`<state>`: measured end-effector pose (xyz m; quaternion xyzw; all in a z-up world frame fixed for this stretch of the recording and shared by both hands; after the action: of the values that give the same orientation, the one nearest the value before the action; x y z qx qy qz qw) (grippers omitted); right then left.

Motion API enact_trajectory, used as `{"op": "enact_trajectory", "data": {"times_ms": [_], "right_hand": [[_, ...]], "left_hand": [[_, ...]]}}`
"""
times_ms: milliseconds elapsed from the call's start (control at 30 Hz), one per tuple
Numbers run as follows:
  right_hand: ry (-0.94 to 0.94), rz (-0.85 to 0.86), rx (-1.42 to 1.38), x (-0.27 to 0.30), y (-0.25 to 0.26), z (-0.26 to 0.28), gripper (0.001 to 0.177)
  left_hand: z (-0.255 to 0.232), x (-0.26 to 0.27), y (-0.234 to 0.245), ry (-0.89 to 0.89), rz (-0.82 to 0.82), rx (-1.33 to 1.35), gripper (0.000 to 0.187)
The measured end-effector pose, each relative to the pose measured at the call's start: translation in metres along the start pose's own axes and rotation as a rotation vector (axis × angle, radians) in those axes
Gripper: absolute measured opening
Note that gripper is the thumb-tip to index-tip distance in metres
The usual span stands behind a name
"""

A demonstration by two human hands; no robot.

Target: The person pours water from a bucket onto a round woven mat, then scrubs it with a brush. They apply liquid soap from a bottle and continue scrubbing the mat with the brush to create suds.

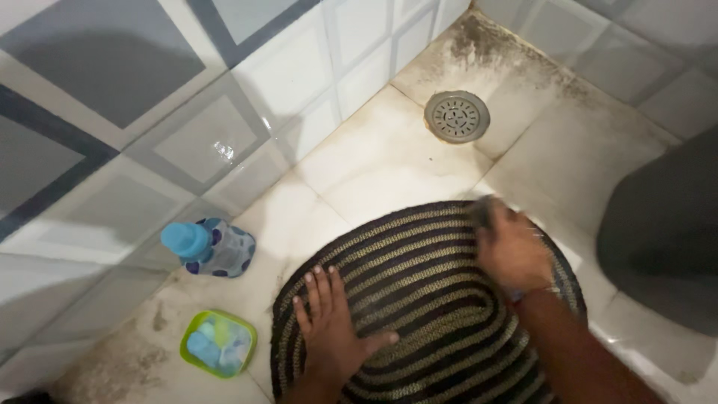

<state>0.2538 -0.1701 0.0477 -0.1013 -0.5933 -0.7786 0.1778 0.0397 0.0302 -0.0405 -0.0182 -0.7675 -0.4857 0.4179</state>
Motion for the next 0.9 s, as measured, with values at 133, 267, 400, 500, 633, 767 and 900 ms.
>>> {"op": "enact_trajectory", "data": {"times_ms": [133,267,400,500,633,767,900], "right_hand": [[-0.056,-0.101,-0.023,-0.004,0.003,-0.010,0.059],[0.270,0.176,-0.051,0.035,-0.060,0.051,0.052],[0.228,0.167,0.112,0.030,-0.079,0.030,0.064],[0.006,-0.148,0.040,-0.003,-0.020,-0.032,0.069],[-0.113,-0.101,0.041,-0.007,-0.019,-0.041,0.063],[0.636,0.041,0.373,0.079,-0.088,0.040,0.056],[0.656,0.178,0.276,0.084,-0.092,0.041,0.046]], "left_hand": [[-0.006,0.001,0.006,0.014,0.095,0.007,0.159],[-0.006,0.004,0.010,-0.035,0.063,-0.016,0.163],[-0.003,0.000,0.004,-0.055,0.064,0.002,0.164],[-0.002,0.001,0.005,-0.060,0.061,0.038,0.164],[-0.001,0.000,0.003,-0.038,0.097,-0.008,0.165],[0.001,-0.004,-0.003,-0.036,0.026,-0.045,0.164],[0.003,-0.012,-0.008,-0.028,0.011,-0.110,0.164]]}}
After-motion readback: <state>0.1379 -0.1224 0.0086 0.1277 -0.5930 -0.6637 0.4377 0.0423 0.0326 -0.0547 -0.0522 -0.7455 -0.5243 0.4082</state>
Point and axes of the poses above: each hand's wrist, its own x-axis away from the middle knuckle, its own y-axis out of the back of the hand, z = x × y, the point moved 8 cm from there along -x, towards the middle knuckle, and after that the axes turned 3 degrees about -x, right-handed, at the moved point
